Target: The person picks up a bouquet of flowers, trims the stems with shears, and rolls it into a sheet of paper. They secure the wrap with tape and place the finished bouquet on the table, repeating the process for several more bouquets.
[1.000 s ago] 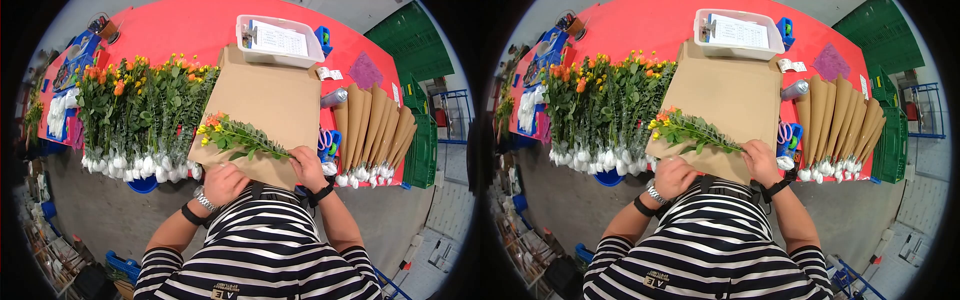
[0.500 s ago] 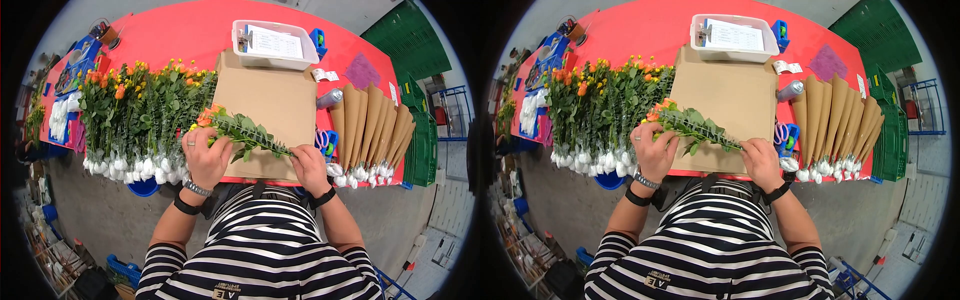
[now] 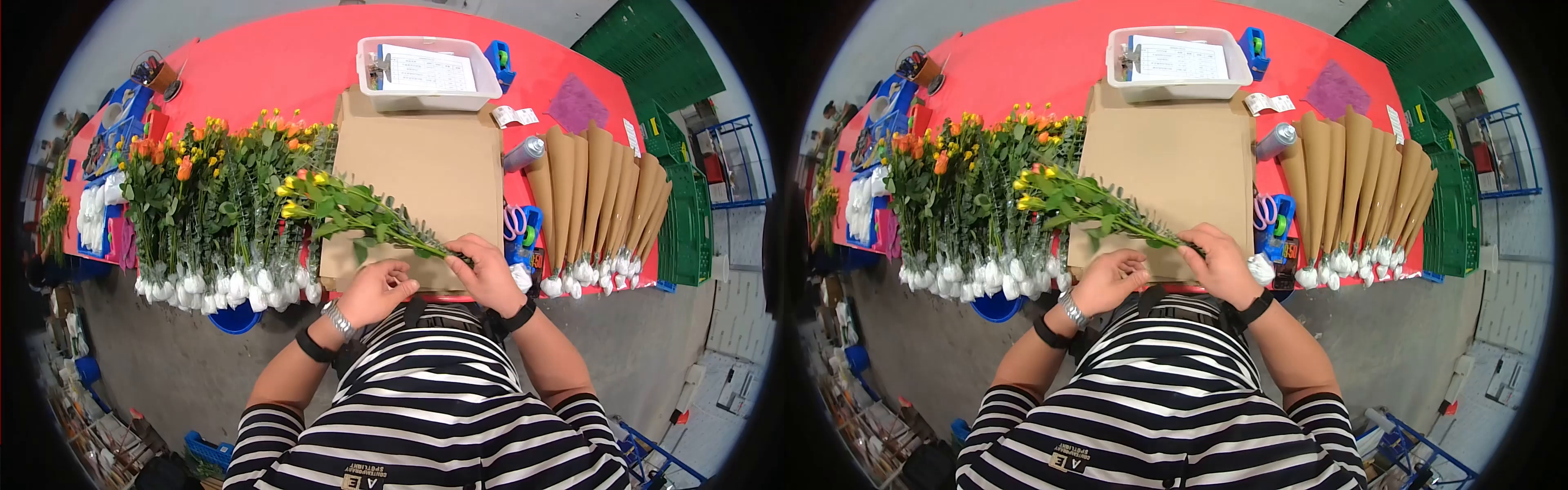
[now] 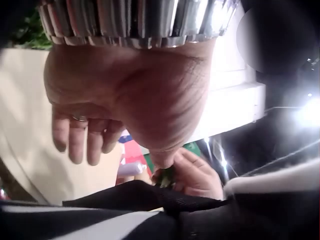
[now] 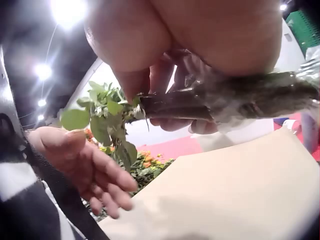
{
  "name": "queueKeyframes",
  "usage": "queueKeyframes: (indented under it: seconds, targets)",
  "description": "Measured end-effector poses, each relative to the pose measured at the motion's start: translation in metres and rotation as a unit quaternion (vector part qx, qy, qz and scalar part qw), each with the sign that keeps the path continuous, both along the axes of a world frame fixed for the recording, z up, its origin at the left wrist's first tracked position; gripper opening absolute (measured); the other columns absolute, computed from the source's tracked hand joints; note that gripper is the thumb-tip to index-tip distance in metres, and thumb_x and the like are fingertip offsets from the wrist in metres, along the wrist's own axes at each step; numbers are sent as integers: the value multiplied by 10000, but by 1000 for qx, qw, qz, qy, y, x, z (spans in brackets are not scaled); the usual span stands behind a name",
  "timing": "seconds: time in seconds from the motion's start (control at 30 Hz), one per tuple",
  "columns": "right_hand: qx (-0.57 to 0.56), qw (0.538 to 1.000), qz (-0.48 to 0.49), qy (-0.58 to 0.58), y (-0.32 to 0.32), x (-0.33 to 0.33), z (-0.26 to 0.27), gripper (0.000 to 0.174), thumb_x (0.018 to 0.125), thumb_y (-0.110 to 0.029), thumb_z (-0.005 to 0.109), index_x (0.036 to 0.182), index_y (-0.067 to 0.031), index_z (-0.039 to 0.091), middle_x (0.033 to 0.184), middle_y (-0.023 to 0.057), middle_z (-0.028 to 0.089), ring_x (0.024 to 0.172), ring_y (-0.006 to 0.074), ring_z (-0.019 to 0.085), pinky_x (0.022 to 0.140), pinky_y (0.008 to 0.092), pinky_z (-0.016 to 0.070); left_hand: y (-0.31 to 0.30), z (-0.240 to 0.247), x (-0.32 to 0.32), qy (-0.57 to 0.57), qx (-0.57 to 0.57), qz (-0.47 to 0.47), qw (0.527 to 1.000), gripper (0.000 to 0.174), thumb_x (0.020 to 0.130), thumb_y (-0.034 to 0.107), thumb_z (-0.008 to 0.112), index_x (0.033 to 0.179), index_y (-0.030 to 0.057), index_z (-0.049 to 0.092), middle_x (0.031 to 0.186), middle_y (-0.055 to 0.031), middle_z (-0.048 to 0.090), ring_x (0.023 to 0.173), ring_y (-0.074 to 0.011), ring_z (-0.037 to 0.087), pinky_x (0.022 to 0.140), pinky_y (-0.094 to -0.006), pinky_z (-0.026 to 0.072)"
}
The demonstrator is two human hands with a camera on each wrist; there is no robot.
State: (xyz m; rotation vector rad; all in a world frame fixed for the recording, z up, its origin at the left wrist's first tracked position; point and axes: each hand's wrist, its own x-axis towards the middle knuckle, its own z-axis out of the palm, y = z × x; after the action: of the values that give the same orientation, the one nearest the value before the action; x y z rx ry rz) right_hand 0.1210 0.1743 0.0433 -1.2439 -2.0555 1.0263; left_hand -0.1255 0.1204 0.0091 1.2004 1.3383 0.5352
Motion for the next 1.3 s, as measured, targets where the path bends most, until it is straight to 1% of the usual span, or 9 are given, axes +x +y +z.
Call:
queueKeyframes:
  seconds: [0.07,0.2,0.27,0.37,0.5,0.6,0.83,1.1,1.3]
  targets:
    - [-22,999,-2,33,-1,-10,1,212,919,-88,686,1101,20,700,938,162,660,866,331,654,757,389,528,-4,-45,4,-120,3,-33,992,504,945,289,742,1311,-24,592,1220,-151,676,1088,-219,652,965,-360,506]
    - [-54,990,9,132,0,-30,9,239,914,-94,690,1128,14,694,1036,169,663,957,337,648,857,389,524,2,-28,17,-132,168,-84,973,465,1012,169,653,1384,-50,479,1274,-130,634,1163,-179,602,989,-318,494]
    - [23,988,67,135,3,-37,17,295,936,-95,673,1207,20,660,1221,185,626,1153,318,601,1003,393,477,9,-7,21,-169,137,-54,974,416,1024,157,627,1363,-41,490,1284,-132,634,1164,-181,607,1011,-327,484]
    - [153,985,51,55,13,-29,28,325,928,-109,680,1234,0,654,1331,187,575,1256,341,536,1057,428,445,9,2,21,-181,139,-13,974,281,1047,105,545,1295,-24,513,1263,-146,651,1159,-191,628,1052,-349,468]
    - [148,972,-149,-108,60,56,-60,195,901,-140,641,1060,-41,694,1006,184,712,967,382,680,862,458,553,-7,4,17,-204,153,123,959,232,1028,38,487,1247,-35,505,1205,-142,657,1170,-200,629,1059,-360,474]
    - [10,904,-50,-425,88,123,-114,199,872,-58,555,1002,-39,705,1009,233,720,984,377,704,831,471,581,-25,11,17,-161,184,181,953,237,1035,55,472,1256,-26,499,1124,-118,661,1078,-175,633,991,-347,497]
    - [68,836,40,-543,114,130,-170,229,933,-154,523,957,-57,729,976,178,763,913,318,754,749,449,609,-66,20,30,-151,197,348,904,261,1078,164,458,1275,-5,481,839,-53,595,724,-120,563,665,-260,475]
    - [107,787,135,-593,127,129,-160,202,930,-157,573,1031,-28,691,937,134,775,868,289,769,717,405,595,-108,47,58,-177,221,420,862,244,1048,181,490,1202,4,555,758,-13,564,646,-94,507,596,-243,422]
    - [113,765,154,-615,138,155,-127,266,899,-210,647,1090,-30,686,979,143,774,918,271,767,735,397,606,-132,57,76,-252,207,460,826,456,1096,411,414,1168,-7,580,759,-2,569,646,-82,509,591,-236,416]
